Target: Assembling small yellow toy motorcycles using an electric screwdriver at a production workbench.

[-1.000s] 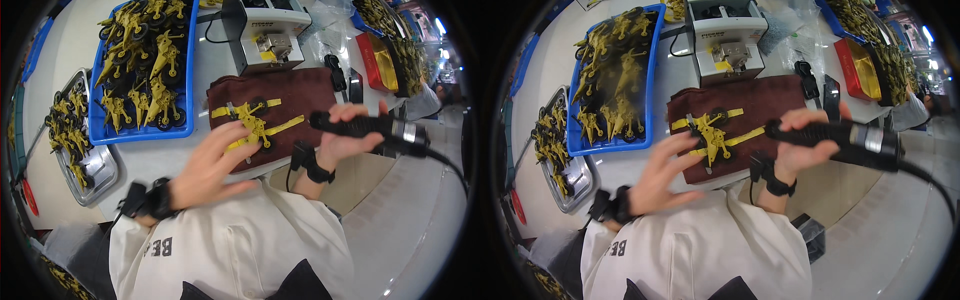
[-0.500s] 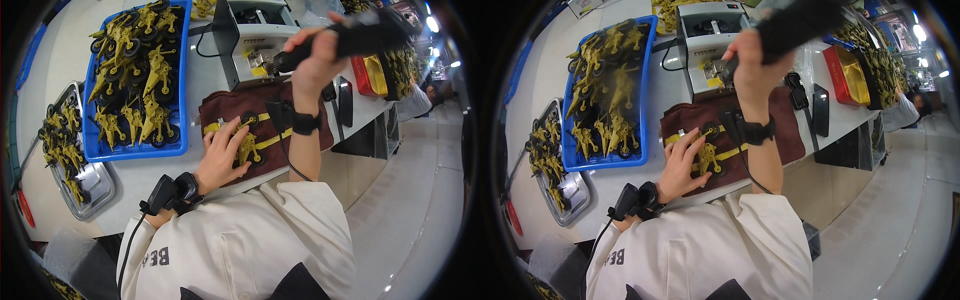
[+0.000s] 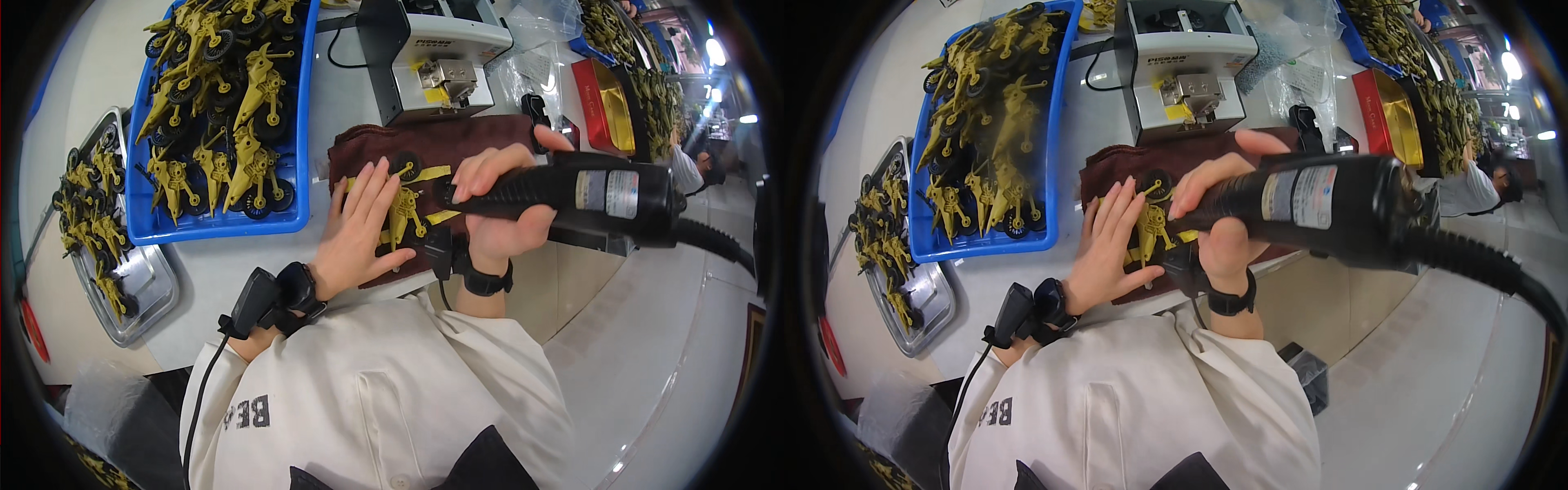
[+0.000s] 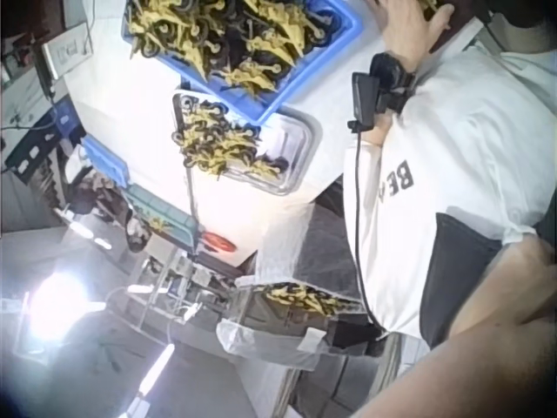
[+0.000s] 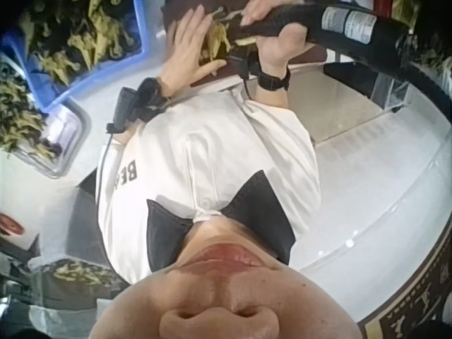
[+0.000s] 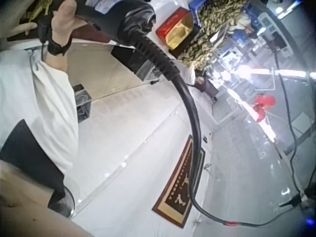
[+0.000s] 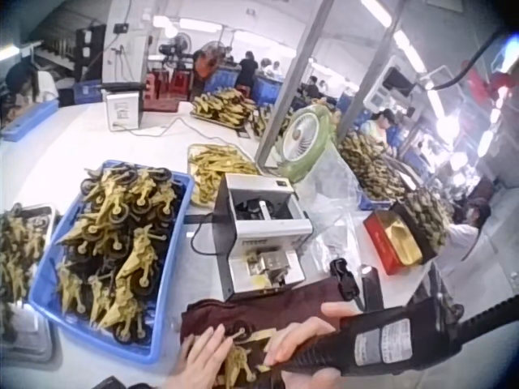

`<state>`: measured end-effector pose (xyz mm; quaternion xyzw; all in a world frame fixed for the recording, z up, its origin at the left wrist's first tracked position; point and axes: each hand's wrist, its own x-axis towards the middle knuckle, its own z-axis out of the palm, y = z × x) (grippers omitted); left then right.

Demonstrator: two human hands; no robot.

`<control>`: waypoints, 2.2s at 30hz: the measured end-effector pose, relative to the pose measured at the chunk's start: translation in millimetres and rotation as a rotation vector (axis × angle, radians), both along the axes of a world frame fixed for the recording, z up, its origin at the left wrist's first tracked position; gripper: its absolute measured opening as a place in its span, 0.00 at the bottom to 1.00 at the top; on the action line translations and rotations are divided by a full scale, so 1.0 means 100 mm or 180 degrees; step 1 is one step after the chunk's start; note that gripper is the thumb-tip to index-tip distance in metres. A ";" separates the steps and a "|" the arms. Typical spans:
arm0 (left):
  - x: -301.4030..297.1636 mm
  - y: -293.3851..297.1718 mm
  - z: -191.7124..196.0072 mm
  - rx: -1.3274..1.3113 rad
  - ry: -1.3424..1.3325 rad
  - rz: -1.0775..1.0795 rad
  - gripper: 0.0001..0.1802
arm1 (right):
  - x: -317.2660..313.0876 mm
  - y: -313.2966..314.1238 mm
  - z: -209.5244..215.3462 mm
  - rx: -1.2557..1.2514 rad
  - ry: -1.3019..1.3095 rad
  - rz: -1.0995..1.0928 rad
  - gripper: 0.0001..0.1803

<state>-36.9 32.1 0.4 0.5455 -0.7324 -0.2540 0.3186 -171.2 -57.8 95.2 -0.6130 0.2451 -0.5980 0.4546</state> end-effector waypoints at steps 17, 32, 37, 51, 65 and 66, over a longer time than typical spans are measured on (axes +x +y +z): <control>0.02 -0.03 0.03 0.0007 0.0181 -0.0034 0.46 | -0.06 0.07 -0.12 0.0166 -0.0083 0.0009 0.44; 0.02 -0.06 -0.01 0.0011 0.0344 0.0059 0.49 | -0.04 0.04 -0.34 0.0094 0.0029 0.0239 0.32; 0.03 -0.05 0.00 -0.0084 0.0243 0.0124 0.47 | -0.01 0.04 -0.36 0.0238 0.0102 0.0345 0.30; 0.01 -0.01 0.00 -0.0168 0.0313 0.0176 0.51 | 0.21 -1.01 0.25 -0.0343 0.0001 -0.0533 0.19; 0.05 -0.02 -0.01 -0.0132 0.0614 0.0333 0.54 | 0.23 0.11 -0.12 -0.0004 -0.0073 0.0537 0.41; 0.05 -0.02 -0.01 -0.0141 0.0599 0.0322 0.54 | 0.24 0.09 -0.14 -0.0060 -0.0030 0.0455 0.40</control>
